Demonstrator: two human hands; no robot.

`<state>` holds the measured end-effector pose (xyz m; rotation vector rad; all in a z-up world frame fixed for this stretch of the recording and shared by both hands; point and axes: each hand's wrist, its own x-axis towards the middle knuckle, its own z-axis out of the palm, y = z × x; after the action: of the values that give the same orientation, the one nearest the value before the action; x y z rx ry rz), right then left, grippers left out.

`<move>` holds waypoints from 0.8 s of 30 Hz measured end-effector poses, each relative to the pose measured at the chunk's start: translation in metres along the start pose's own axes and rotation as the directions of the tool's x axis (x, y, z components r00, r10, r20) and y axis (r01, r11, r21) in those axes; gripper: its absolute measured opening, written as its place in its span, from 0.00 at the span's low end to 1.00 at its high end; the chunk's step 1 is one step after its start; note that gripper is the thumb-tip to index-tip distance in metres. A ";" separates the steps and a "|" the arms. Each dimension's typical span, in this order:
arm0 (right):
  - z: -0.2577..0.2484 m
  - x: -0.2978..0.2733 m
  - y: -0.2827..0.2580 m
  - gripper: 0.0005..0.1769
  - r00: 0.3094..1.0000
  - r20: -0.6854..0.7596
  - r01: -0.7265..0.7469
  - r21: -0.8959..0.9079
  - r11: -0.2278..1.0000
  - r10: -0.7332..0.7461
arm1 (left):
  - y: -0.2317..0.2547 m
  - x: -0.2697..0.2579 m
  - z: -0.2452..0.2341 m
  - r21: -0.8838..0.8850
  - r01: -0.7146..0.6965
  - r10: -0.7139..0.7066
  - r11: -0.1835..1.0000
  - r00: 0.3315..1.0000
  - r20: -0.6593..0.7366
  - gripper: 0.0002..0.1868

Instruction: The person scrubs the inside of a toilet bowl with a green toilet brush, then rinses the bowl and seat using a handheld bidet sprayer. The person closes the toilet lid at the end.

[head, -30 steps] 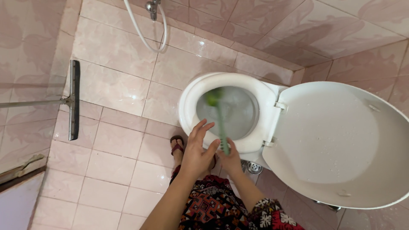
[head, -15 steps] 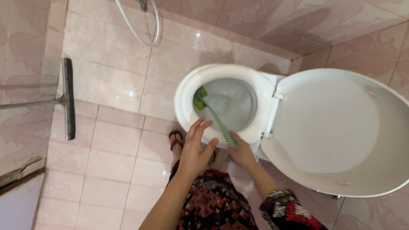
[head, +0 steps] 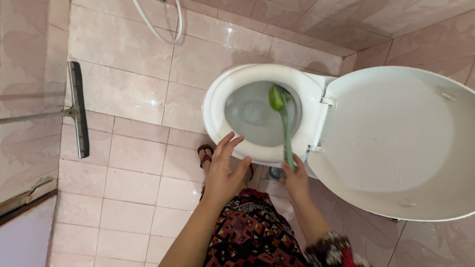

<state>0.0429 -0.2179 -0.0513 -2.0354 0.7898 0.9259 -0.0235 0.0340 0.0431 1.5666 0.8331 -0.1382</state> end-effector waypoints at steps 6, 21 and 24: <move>0.025 -0.006 -0.043 0.42 0.859 0.468 0.458 -0.522 0.719 -0.208 | -0.007 -0.002 0.000 0.003 -0.035 0.035 0.999 0.999 -0.016 0.26; 0.012 -0.002 -0.079 0.44 0.811 0.576 0.561 -0.720 0.409 -0.101 | 0.002 0.014 0.033 0.006 -0.068 0.068 0.998 0.996 0.057 0.26; 0.015 -0.010 -0.059 0.38 0.823 0.550 0.546 -0.696 0.466 -0.143 | -0.003 0.009 0.042 0.000 -0.057 0.057 0.998 0.995 0.082 0.25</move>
<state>0.0770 -0.1723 -0.0281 -2.4719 -0.4816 1.6108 -0.0029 -0.0005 0.0278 1.5753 0.7234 -0.1612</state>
